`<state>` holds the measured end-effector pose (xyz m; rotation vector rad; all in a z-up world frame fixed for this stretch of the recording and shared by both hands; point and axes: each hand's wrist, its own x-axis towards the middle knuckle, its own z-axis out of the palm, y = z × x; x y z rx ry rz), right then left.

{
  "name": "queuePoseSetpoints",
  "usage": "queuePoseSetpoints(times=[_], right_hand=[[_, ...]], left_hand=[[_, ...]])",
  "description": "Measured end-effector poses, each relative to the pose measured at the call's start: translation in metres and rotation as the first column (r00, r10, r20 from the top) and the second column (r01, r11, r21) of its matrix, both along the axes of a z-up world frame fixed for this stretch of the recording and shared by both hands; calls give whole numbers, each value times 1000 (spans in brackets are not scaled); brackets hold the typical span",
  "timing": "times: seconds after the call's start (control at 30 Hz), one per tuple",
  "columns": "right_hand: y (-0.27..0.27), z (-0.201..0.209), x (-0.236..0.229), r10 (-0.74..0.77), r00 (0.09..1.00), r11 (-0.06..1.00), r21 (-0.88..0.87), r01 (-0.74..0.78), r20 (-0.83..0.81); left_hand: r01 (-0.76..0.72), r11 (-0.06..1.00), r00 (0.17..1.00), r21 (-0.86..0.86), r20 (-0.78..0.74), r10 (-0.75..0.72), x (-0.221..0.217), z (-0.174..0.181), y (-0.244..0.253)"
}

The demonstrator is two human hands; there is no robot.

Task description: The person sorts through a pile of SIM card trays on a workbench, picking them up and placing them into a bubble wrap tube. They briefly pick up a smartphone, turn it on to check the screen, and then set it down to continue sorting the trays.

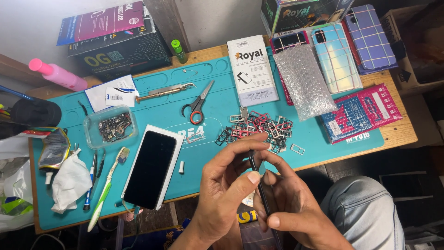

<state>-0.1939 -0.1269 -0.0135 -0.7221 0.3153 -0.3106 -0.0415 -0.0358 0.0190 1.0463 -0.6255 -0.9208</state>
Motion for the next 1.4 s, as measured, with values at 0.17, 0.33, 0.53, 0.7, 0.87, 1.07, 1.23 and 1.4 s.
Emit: queuePoseSetpoints(times=[0.17, 0.33, 0.53, 0.7, 0.87, 1.07, 1.23, 1.4], right_hand=[[-4, 2, -2, -55, 997, 994, 90, 60, -54], [-7, -3, -6, -88, 986, 993, 62, 98, -142], [-5, -16, -11, -113, 958, 994, -29, 109, -264], [-6, -26, -12, -138, 918, 990, -14, 142, -372], [-10, -28, -5, -210, 883, 976, -37, 214, -420], [-7, -34, -7, -178, 890, 984, -56, 171, -420], [-1, -24, 0, -99, 926, 995, -20, 98, -364], [1, -26, 6, -113, 900, 993, -28, 111, -421]], left_hand=[[34, 999, 989, 36, 142, -39, 15, -3, 3], [43, 996, 998, 75, 51, -47, 20, -10, 7], [0, 982, 1000, 190, -25, 5, 21, -10, 8], [-25, 932, 980, 361, -175, 95, 18, -34, 19], [56, 859, 986, 510, 108, -128, 13, -17, 22], [-8, 880, 990, 474, 127, -59, 10, -27, 26], [-104, 908, 992, 406, 105, 66, 17, -33, 34], [-75, 925, 994, 374, -48, 101, 22, -45, 39]])
